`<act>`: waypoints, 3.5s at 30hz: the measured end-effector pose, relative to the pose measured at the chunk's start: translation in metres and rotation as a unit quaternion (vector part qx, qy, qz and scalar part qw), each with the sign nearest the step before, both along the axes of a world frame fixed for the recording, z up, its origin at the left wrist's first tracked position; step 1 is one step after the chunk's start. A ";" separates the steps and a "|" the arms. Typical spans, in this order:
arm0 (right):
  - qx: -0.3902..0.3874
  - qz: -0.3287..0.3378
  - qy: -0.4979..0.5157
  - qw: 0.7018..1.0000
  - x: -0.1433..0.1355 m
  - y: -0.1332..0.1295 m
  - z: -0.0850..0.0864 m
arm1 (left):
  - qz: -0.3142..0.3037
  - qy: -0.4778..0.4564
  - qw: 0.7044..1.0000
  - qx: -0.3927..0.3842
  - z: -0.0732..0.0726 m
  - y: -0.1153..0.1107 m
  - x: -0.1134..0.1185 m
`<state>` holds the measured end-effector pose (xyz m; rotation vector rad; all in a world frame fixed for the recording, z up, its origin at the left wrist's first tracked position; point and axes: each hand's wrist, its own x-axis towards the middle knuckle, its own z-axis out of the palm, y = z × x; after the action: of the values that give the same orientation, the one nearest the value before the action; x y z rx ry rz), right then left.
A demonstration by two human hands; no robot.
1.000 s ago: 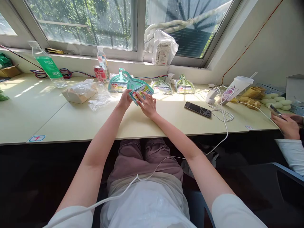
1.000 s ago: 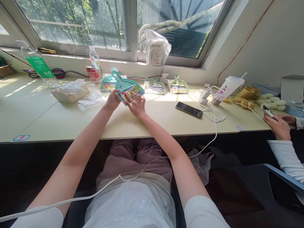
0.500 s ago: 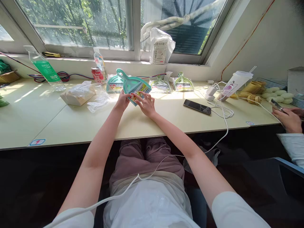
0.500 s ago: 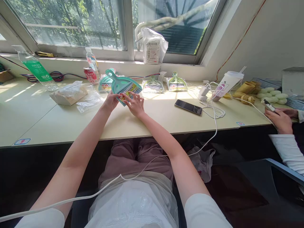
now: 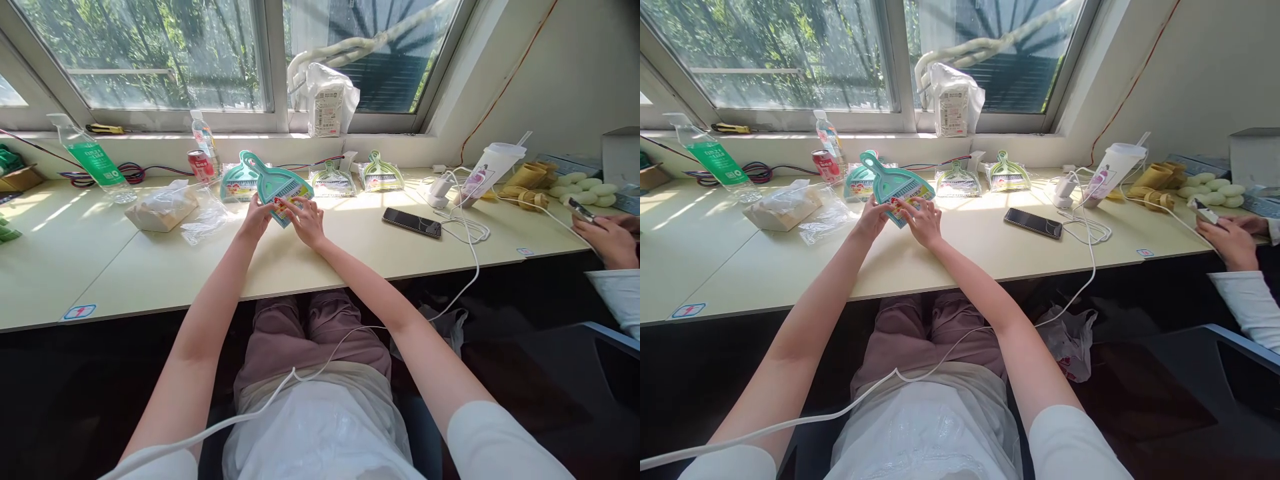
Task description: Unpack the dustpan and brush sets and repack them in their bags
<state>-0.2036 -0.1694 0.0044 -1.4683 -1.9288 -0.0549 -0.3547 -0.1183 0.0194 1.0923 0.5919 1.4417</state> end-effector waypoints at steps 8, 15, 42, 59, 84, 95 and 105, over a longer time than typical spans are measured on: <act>-0.094 -0.011 0.434 0.896 0.015 0.023 0.000 | 0.009 -0.010 1.000 0.001 0.008 -0.005 0.004; -0.219 0.150 0.652 0.710 0.026 0.032 0.002 | -0.012 0.023 1.000 0.004 0.006 -0.010 0.009; -0.227 0.186 0.660 0.691 0.023 0.024 0.004 | -0.058 0.102 0.993 -0.004 0.002 -0.017 0.007; -0.213 0.161 0.642 0.719 0.030 0.024 0.001 | 0.430 0.449 0.781 -0.064 -0.031 0.022 -0.077; -0.288 0.162 0.598 0.730 0.032 0.021 0.009 | 0.334 0.540 0.745 0.205 -0.002 0.008 -0.039; -0.246 0.153 0.635 0.716 0.032 0.027 0.005 | 0.253 0.481 0.798 0.259 0.003 0.002 -0.029; -0.197 0.205 0.667 0.689 0.027 0.027 0.000 | 0.399 0.205 0.889 0.093 0.026 -0.027 -0.014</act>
<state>-0.1761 -0.1421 0.0043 -0.7364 -0.9150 1.3321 -0.3688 -0.1450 0.0450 1.4037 1.3417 2.0061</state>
